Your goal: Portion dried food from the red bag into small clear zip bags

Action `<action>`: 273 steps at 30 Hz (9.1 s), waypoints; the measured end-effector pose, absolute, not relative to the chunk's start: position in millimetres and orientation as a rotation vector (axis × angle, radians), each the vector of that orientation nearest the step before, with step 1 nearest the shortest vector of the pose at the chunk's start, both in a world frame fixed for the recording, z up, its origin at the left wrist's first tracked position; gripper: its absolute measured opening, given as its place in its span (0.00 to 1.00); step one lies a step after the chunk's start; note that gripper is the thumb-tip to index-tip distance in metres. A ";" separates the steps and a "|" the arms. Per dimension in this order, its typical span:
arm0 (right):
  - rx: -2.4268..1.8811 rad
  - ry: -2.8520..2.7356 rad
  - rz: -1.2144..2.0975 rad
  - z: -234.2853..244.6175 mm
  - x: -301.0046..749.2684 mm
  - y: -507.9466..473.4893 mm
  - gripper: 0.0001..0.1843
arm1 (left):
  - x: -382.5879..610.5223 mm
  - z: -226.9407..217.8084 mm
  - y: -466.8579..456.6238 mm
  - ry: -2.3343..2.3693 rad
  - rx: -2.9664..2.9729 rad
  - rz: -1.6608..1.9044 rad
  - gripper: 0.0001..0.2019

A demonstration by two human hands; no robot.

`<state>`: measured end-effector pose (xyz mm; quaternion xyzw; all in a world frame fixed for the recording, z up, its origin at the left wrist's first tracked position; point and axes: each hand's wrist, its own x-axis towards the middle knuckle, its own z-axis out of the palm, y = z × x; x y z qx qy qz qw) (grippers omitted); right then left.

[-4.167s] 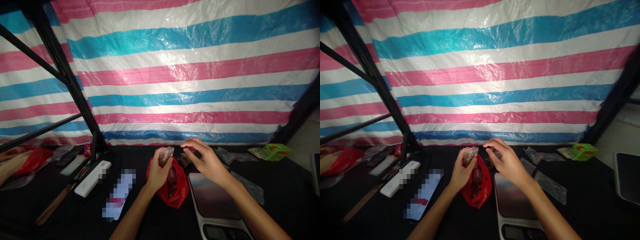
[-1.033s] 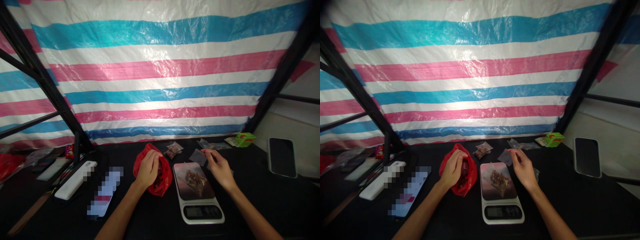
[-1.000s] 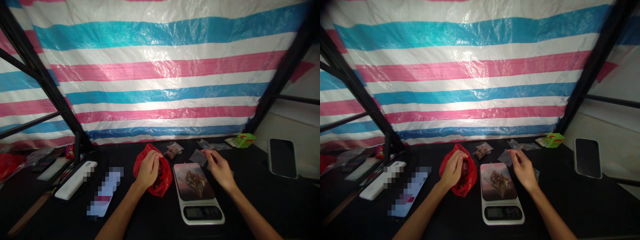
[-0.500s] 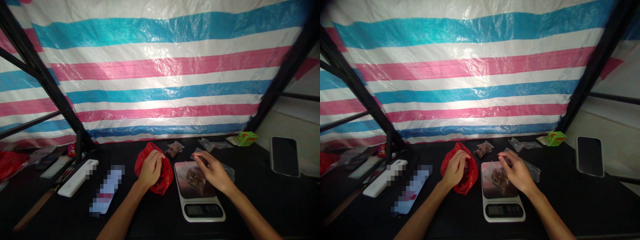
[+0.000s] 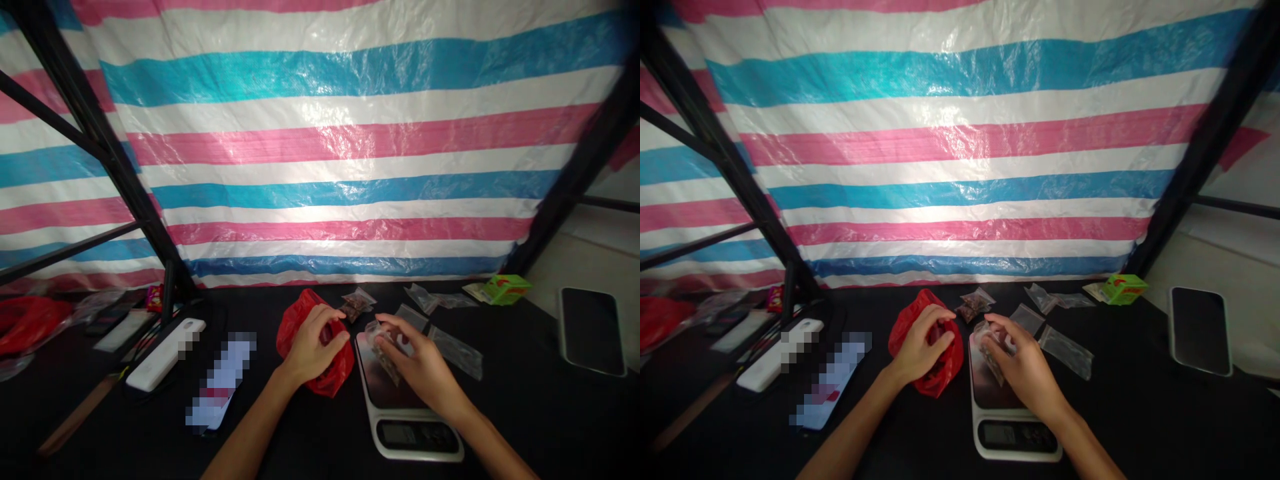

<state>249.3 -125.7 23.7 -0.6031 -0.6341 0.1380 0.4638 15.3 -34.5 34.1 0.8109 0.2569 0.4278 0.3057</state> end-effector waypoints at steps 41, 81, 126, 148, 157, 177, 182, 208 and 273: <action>-1.557 -2.480 0.056 49.4 156.1 -54.2 0.13 | -11.4 8.6 18.9 1.553 1.799 1.274 0.10; -1.069 -1.940 0.315 83.7 184.8 -63.0 0.18 | 14.2 24.3 -15.5 1.081 2.052 1.243 0.05; -0.955 -2.028 -0.046 83.1 178.6 -57.1 0.20 | 15.8 23.5 -10.2 0.949 1.758 1.309 0.07; -1.434 -2.390 0.286 42.8 152.2 -56.7 0.15 | 3.2 4.4 16.3 1.355 1.418 1.523 0.06; -1.329 -2.217 0.455 30.1 145.5 -55.9 0.18 | 1.5 3.0 20.0 1.189 1.184 1.623 0.11; -1.197 -2.050 0.511 43.3 162.9 -48.7 0.20 | -5.1 8.0 21.3 1.156 1.161 1.683 0.08; -1.146 -1.877 0.305 60.9 169.4 -45.4 0.16 | -0.1 8.0 15.5 1.167 1.375 1.596 0.06; -1.214 -1.839 0.265 73.8 171.0 -53.3 0.14 | 4.1 19.7 5.8 1.011 1.521 1.513 0.07; -1.565 -1.743 0.948 68.9 335.0 -109.4 0.32 | -7.3 23.7 1.0 1.032 1.939 1.628 0.14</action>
